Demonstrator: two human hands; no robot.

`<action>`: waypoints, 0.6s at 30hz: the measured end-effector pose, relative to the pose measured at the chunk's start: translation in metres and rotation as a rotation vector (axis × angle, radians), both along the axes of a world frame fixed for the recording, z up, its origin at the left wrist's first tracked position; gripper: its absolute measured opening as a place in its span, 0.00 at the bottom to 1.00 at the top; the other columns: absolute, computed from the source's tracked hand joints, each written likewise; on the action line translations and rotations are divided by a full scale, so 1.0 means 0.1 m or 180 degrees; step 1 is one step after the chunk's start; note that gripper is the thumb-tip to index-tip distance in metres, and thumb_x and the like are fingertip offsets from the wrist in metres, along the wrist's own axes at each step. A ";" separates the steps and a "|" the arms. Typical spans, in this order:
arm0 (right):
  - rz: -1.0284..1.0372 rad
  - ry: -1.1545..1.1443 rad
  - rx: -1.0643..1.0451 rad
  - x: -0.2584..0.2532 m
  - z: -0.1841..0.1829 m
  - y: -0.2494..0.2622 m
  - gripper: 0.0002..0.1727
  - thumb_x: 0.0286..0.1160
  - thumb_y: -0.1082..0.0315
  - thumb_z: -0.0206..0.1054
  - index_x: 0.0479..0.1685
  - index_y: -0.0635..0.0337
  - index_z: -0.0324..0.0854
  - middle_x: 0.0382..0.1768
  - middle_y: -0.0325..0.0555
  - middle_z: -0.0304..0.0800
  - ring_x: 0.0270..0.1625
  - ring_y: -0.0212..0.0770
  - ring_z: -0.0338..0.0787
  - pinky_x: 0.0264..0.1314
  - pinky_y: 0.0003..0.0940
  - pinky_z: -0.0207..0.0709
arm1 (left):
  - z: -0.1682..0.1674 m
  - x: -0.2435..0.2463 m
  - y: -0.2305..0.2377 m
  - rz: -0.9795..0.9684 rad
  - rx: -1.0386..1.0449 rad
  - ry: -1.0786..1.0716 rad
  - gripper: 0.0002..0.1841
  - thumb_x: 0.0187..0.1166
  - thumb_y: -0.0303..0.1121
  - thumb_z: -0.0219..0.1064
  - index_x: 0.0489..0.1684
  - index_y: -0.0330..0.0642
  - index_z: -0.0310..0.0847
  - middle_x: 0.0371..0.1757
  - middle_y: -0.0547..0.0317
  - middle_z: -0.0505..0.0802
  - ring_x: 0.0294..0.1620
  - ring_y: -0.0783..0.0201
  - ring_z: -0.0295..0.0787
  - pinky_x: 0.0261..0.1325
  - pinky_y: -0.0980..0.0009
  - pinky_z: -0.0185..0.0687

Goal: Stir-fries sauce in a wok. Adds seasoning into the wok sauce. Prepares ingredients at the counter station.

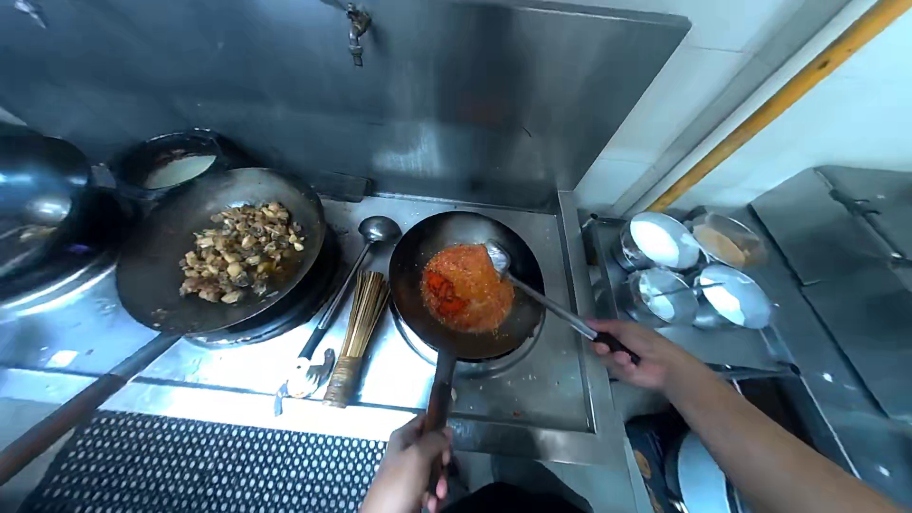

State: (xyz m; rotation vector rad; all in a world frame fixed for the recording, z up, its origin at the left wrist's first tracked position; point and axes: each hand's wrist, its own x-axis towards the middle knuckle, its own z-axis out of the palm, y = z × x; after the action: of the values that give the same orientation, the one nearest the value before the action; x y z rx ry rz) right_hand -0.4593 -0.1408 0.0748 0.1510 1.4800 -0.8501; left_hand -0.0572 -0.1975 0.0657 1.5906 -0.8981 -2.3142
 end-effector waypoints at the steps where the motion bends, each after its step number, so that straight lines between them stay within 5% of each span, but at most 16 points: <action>1: 0.0165 -0.0144 -0.0030 -0.11 -0.15 -0.09 0.17 0.90 0.49 0.54 0.48 0.52 0.75 0.20 0.35 0.74 0.10 0.23 0.67 0.08 0.15 0.62 | -0.02 -0.02 0.02 0.0047 0.0010 -0.0018 0.13 0.86 0.31 0.59 0.63 0.37 0.76 0.25 0.54 0.85 0.12 0.67 0.76 0.13 0.73 0.75; 7: 0.1336 -0.0644 -0.0146 -0.51 -0.78 -0.35 0.22 0.90 0.45 0.50 0.39 0.54 0.74 0.16 0.35 0.70 0.06 0.24 0.65 0.04 0.18 0.63 | 0.14 -0.30 0.24 0.0262 -0.0098 -0.0296 0.13 0.87 0.32 0.58 0.62 0.37 0.78 0.26 0.55 0.85 0.13 0.68 0.76 0.14 0.74 0.74; 8: 0.1465 -0.0551 -0.0239 -0.52 -0.73 -0.34 0.19 0.91 0.47 0.51 0.46 0.51 0.75 0.17 0.35 0.71 0.06 0.24 0.65 0.04 0.18 0.63 | 0.11 -0.31 0.26 0.0416 -0.0041 -0.0305 0.14 0.88 0.33 0.57 0.63 0.37 0.78 0.26 0.55 0.85 0.13 0.69 0.75 0.13 0.75 0.74; 10: 0.1792 -0.0135 -0.0567 -0.50 -0.50 -0.27 0.20 0.92 0.55 0.51 0.78 0.43 0.74 0.23 0.38 0.75 0.10 0.25 0.67 0.07 0.18 0.63 | 0.07 -0.32 0.26 0.0750 -0.0032 -0.0369 0.15 0.90 0.33 0.57 0.68 0.36 0.77 0.26 0.55 0.85 0.12 0.69 0.75 0.13 0.76 0.73; 14: 0.2972 0.1226 -0.0889 -0.43 0.20 -0.09 0.27 0.93 0.60 0.55 0.89 0.33 0.68 0.26 0.44 0.79 0.15 0.35 0.71 0.15 0.29 0.67 | 0.12 -0.40 0.34 0.0414 -0.0156 -0.0398 0.17 0.92 0.35 0.56 0.73 0.39 0.75 0.33 0.53 0.89 0.17 0.67 0.80 0.18 0.73 0.79; 16: 0.3735 0.2145 -0.0955 -0.32 0.42 0.01 0.27 0.91 0.59 0.59 0.88 0.35 0.70 0.35 0.48 0.87 0.25 0.40 0.81 0.29 0.38 0.78 | 0.12 -0.40 0.31 0.0349 -0.0122 -0.0351 0.18 0.92 0.36 0.56 0.75 0.40 0.74 0.32 0.54 0.88 0.16 0.67 0.79 0.17 0.74 0.77; 18: 0.4244 0.2712 -0.0817 -0.10 0.47 0.08 0.28 0.89 0.57 0.60 0.88 0.34 0.70 0.56 0.52 0.92 0.50 0.49 0.91 0.59 0.54 0.83 | 0.11 -0.35 0.26 0.0218 -0.0026 -0.0235 0.19 0.93 0.39 0.55 0.77 0.42 0.73 0.33 0.54 0.89 0.17 0.67 0.80 0.18 0.73 0.78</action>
State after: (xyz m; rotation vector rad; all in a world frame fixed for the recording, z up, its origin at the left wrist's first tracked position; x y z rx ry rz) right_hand -0.4689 -0.1329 0.1222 -1.3977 1.7422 0.0745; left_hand -0.0926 -0.1711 0.0769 1.6863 -0.8540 -2.2163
